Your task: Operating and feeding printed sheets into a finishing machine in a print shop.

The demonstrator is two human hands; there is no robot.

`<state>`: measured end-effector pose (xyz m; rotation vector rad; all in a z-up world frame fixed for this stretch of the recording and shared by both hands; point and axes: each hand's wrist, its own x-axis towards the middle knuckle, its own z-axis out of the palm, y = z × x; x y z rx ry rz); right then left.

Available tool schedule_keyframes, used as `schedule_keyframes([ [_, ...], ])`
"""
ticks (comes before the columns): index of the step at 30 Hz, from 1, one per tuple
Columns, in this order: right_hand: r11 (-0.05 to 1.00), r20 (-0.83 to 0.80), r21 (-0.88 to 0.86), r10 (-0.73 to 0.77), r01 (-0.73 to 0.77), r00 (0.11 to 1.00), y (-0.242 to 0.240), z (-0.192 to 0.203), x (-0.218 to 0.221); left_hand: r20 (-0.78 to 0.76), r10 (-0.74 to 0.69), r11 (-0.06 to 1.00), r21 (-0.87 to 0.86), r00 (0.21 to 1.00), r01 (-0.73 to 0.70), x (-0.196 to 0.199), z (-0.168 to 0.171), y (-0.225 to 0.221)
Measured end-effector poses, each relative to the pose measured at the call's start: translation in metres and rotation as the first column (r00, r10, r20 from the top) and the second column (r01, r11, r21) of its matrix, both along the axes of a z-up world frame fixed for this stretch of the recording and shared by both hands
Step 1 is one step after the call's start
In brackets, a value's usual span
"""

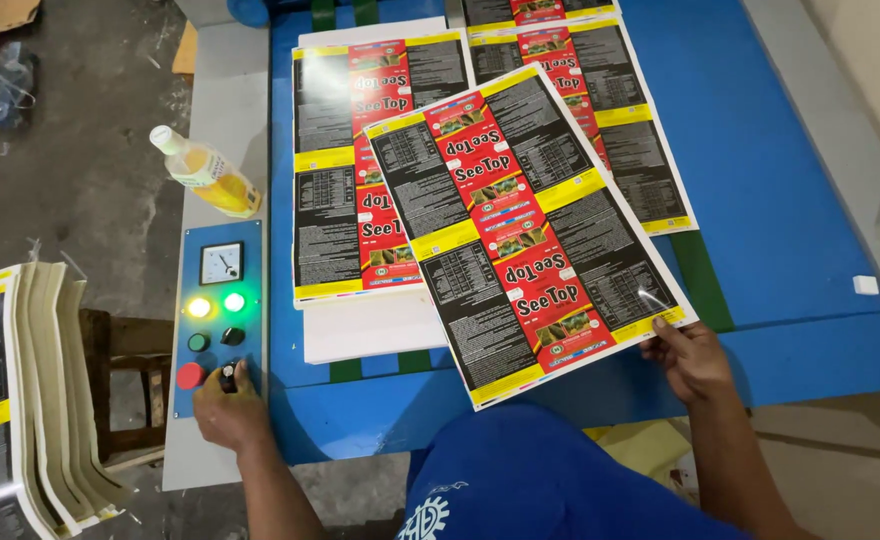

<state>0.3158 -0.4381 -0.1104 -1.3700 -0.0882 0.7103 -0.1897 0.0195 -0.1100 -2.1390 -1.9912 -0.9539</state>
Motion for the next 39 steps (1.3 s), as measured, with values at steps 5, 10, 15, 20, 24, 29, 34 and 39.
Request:
schedule_keyframes([
  [5, 1.000, 0.016, -0.001, 0.002, -0.002, 1.000, -0.001, 0.012, -0.003, 0.026, -0.003, 1.000, 0.008, 1.000, 0.003, -0.002, -0.008, 0.003],
  [10, 0.999, -0.018, 0.005, -0.032, 0.032, 0.999, 0.001, 0.016, -0.007, 0.020, 0.006, 1.000, -0.012, 1.000, -0.006, -0.001, -0.005, 0.002],
  [15, 1.000, 0.003, 0.027, -0.011, 0.011, 1.000, -0.001, 0.008, -0.006, 0.007, -0.027, 0.998, 0.051, 1.000, 0.027, -0.006, -0.018, 0.005],
  [20, 0.999, -0.005, 0.048, 0.002, -0.001, 1.000, 0.000, 0.009, -0.006, -0.009, -0.034, 0.997, 0.073, 0.999, 0.035, -0.010, -0.024, 0.008],
  [24, 0.997, -0.002, 0.075, 0.010, -0.010, 1.000, 0.001, 0.009, -0.006, 0.024, -0.050, 0.997, 0.057, 0.998, 0.049, -0.010, -0.025, 0.009],
  [29, 0.998, -0.002, 0.054, 0.009, -0.009, 1.000, 0.000, 0.009, -0.006, 0.008, -0.014, 0.999, 0.046, 1.000, 0.013, -0.010, -0.026, 0.009],
  [34, 0.999, 0.007, 0.047, 0.008, -0.008, 1.000, 0.001, 0.011, -0.006, 0.005, -0.017, 0.999, 0.045, 1.000, 0.017, -0.009, -0.024, 0.009],
  [39, 1.000, -0.021, 0.030, -0.008, 0.009, 1.000, 0.003, 0.016, -0.008, 0.016, -0.012, 1.000, 0.028, 1.000, 0.011, -0.009, -0.024, 0.008],
])
